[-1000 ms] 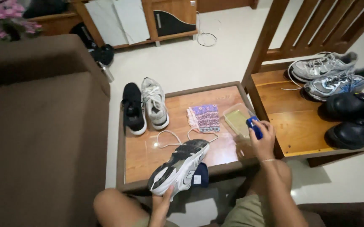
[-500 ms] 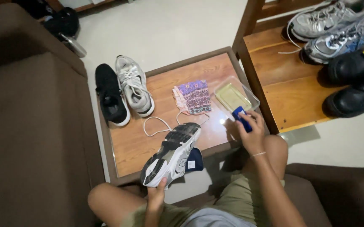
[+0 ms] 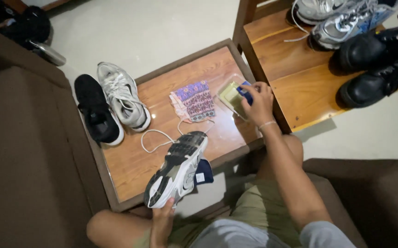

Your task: Cleaning a white sneaker using a brush and cleaning solution.

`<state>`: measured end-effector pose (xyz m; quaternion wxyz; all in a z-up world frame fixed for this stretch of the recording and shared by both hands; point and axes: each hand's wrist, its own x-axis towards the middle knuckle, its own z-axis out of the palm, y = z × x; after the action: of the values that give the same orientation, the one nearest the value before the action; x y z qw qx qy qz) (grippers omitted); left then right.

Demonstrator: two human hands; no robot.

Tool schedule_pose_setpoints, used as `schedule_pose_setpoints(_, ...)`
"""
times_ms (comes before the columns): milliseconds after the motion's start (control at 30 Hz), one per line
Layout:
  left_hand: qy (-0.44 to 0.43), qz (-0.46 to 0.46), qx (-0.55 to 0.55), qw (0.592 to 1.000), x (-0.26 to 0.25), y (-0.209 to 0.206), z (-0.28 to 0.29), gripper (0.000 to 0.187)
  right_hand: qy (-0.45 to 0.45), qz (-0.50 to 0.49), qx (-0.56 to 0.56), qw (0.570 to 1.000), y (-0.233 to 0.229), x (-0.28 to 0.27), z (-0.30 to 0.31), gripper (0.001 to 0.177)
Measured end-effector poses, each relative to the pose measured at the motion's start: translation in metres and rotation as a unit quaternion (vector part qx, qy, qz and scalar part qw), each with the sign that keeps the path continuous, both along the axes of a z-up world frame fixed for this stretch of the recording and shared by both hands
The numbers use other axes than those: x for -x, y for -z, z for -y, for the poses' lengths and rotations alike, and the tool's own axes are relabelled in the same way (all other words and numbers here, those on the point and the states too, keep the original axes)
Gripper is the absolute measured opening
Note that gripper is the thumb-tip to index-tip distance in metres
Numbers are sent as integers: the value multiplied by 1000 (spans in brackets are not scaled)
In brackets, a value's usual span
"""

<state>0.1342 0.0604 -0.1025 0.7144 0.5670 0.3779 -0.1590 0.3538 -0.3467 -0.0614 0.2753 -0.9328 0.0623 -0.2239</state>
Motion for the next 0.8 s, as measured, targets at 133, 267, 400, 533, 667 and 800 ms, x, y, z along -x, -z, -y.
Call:
schedule_pose_setpoints(133,-13,24,24,999,3,16,-4,78,-22,-32,7,999,5,6,1,37)
schedule_pose_setpoints(267,-38,17,53,998,8,18,-6,78,-39,0,20,999,17,7,6,35)
schedule_pose_setpoints(400,-64,21,62,996,12,30,-6,80,-11,42,-42,998,9,15,-5,35)
schedule_pose_setpoints(533,-74,85,70,991,3,29,0,81,-40,-17,-28,999,10,10,-7,36)
schedule_pose_setpoints(667,-33,96,-64,993,15,16,8,82,-6,-9,-146,989,-20,27,-31,39)
schedule_pose_setpoints(800,36,113,-133,984,14,-29,28,70,-35,35,-253,966,-63,79,-87,34)
